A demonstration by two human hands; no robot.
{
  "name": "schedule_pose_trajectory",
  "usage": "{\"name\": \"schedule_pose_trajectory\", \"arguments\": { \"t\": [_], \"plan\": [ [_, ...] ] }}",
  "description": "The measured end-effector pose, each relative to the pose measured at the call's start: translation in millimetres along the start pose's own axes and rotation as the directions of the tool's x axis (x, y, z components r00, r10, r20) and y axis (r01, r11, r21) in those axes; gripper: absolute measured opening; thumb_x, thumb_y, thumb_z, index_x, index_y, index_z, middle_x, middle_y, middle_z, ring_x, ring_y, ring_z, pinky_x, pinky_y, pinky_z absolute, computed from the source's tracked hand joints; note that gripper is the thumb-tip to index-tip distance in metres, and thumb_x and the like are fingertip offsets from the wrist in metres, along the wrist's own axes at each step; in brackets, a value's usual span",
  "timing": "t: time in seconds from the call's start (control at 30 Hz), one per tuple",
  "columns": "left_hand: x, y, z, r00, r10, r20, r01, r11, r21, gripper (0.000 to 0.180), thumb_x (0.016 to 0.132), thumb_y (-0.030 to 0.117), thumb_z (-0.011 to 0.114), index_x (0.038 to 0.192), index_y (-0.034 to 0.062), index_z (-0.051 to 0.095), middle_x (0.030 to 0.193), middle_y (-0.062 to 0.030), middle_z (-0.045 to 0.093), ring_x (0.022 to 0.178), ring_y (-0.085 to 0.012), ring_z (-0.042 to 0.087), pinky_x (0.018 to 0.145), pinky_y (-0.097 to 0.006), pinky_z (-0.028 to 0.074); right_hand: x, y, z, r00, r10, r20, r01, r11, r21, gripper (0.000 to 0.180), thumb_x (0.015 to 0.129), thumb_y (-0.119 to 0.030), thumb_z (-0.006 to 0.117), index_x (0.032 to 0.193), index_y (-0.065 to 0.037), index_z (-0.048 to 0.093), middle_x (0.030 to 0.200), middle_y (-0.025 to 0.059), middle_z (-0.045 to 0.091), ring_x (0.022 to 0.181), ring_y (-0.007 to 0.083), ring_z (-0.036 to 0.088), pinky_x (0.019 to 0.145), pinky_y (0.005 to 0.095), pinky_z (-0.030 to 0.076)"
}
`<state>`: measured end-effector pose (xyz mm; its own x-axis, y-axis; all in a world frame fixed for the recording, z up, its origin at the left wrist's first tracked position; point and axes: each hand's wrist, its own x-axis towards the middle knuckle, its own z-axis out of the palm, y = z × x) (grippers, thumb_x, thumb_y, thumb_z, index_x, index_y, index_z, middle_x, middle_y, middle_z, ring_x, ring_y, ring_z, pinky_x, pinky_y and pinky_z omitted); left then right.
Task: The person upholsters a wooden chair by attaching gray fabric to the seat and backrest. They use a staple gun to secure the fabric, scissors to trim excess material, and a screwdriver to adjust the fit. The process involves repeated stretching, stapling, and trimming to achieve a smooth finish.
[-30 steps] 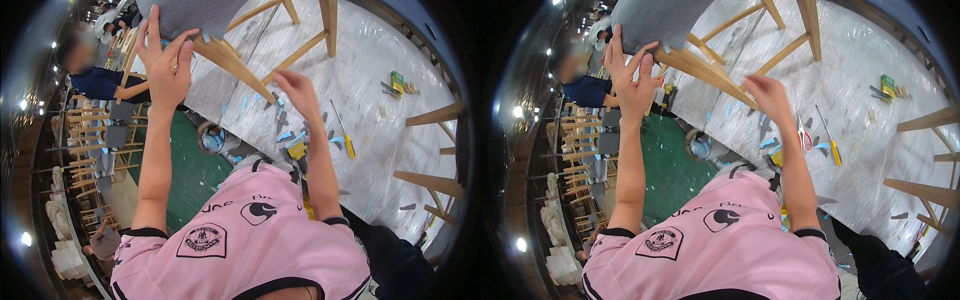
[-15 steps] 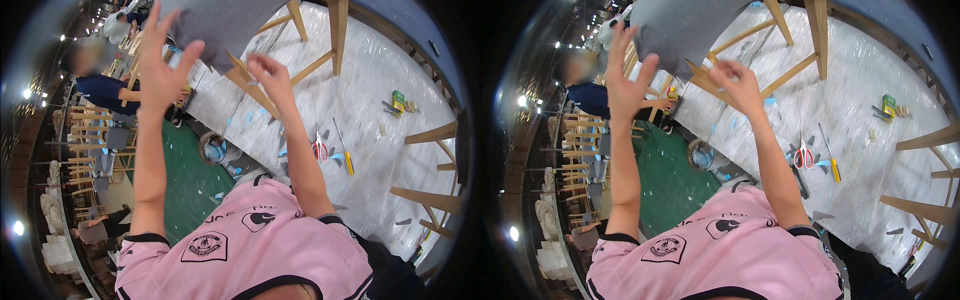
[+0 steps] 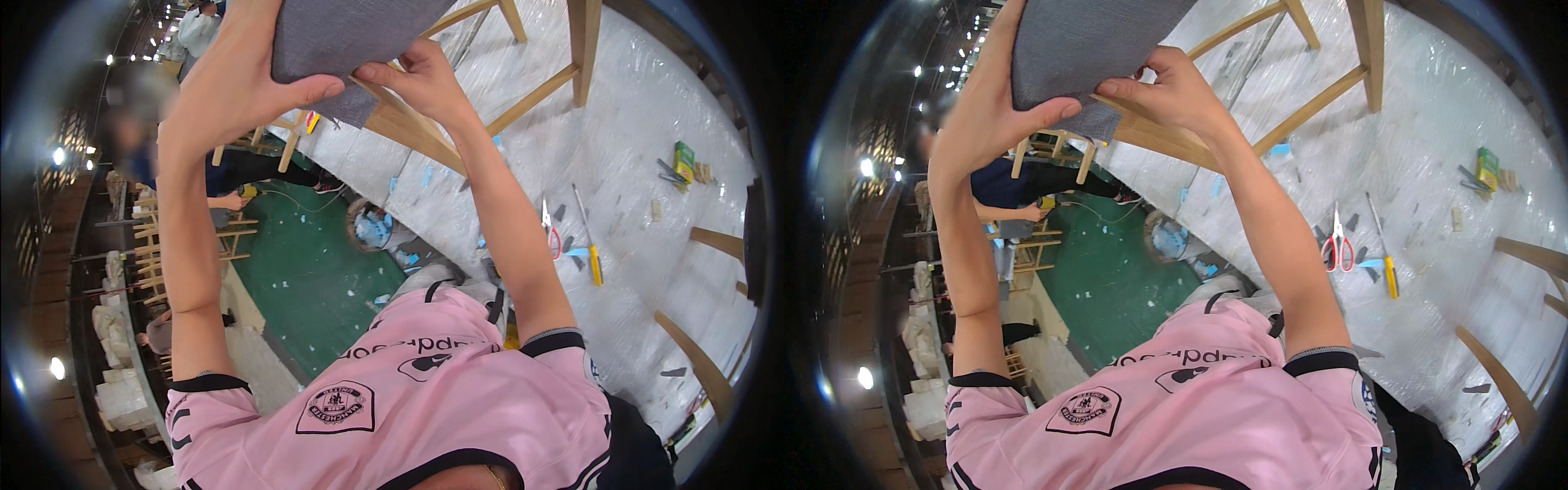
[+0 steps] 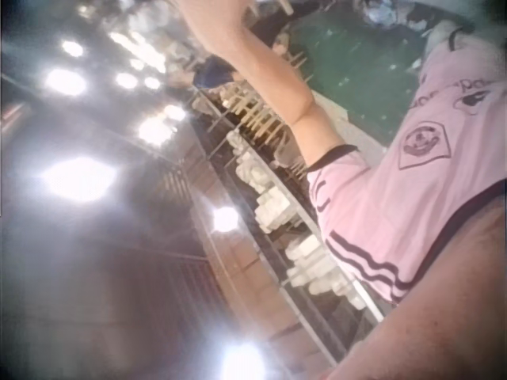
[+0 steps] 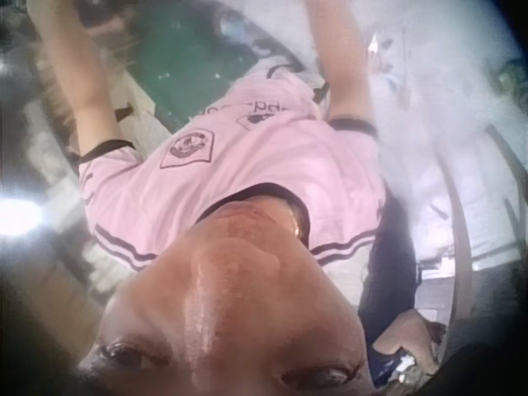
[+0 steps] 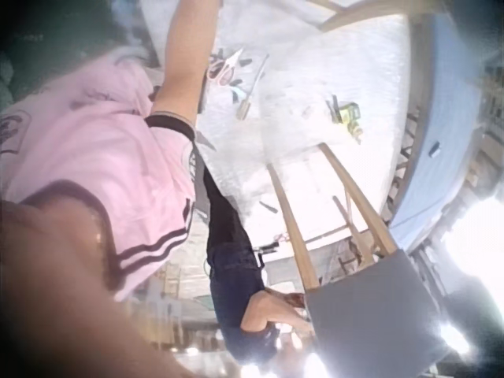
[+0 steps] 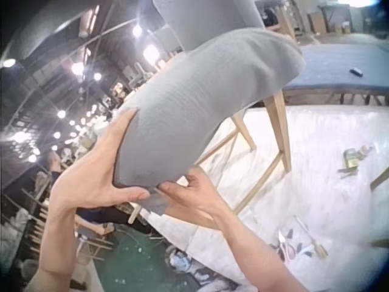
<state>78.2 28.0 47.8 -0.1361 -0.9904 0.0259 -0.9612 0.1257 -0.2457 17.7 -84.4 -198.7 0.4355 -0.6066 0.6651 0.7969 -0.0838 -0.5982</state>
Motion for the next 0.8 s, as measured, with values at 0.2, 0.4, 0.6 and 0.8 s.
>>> {"name": "schedule_pose_trajectory", "arguments": {
  "t": [0.2, 0.4, 0.6, 0.8],
  "plan": [
    [4.2, -1.5, -2.3, 1.0, 0.006, -0.007, -0.006, 0.997, -0.074, 0.126, 0.072, 0.039, 0.091, 0.16, -0.004, 0.011, 0.161, -0.0346, 0.023, 0.151, -0.045, 0.027, 0.122, -0.048, 0.026, 13.1, 13.4, 10.1, 0.999, -0.032, 0.013, 0.03, 0.993, 0.115, 0.029, 0.085, -0.023, 0.085, 0.107, -0.005, 0.078, 0.102, 0.0043, 0.078, 0.106, 0.0154, 0.069, 0.095, 0.0329, 0.051],
    [-1.2, -5.0, 22.8, 0.953, 0.094, -0.286, -0.168, 0.955, -0.245, 0.078, 0.093, 0.033, 0.075, 0.153, -0.002, 0.04, 0.164, -0.023, 0.033, 0.151, -0.035, 0.036, 0.122, -0.048, 0.029, 18.1, 29.3, 5.4, 0.995, -0.071, -0.077, 0.075, 0.996, 0.051, 0.045, 0.081, -0.019, 0.088, 0.121, -0.006, 0.072, 0.116, 0.0087, 0.075, 0.113, 0.0221, 0.066, 0.1, 0.0376, 0.05],
    [-35.4, -31.3, 170.0, 0.296, -0.597, -0.745, -0.143, 0.744, -0.653, 0.081, 0.1, 0.037, 0.065, 0.158, -0.0024, 0.025, 0.165, -0.0215, 0.026, 0.151, -0.0387, 0.031, 0.124, -0.052, 0.026, 31.3, 68.3, -17.6, 0.966, -0.166, -0.199, 0.049, 0.87, -0.491, 0.042, 0.085, -0.02, 0.083, 0.122, -0.007, 0.069, 0.115, 0.0104, 0.073, 0.111, 0.0236, 0.065, 0.096, 0.0379, 0.05],
    [-40.0, -21.2, 342.9, 0.394, -0.901, -0.182, 0.175, 0.268, -0.947, 0.079, 0.1, 0.036, 0.065, 0.157, -0.0023, 0.026, 0.164, -0.0212, 0.027, 0.151, -0.038, 0.032, 0.124, -0.051, 0.026, 22.6, 81.2, -48.9, 0.966, -0.021, -0.258, -0.136, 0.806, -0.576, 0.033, 0.089, -0.022, 0.078, 0.116, -0.006, 0.069, 0.107, 0.0091, 0.071, 0.101, 0.0214, 0.064, 0.089, 0.0367, 0.05]
  ]
}}
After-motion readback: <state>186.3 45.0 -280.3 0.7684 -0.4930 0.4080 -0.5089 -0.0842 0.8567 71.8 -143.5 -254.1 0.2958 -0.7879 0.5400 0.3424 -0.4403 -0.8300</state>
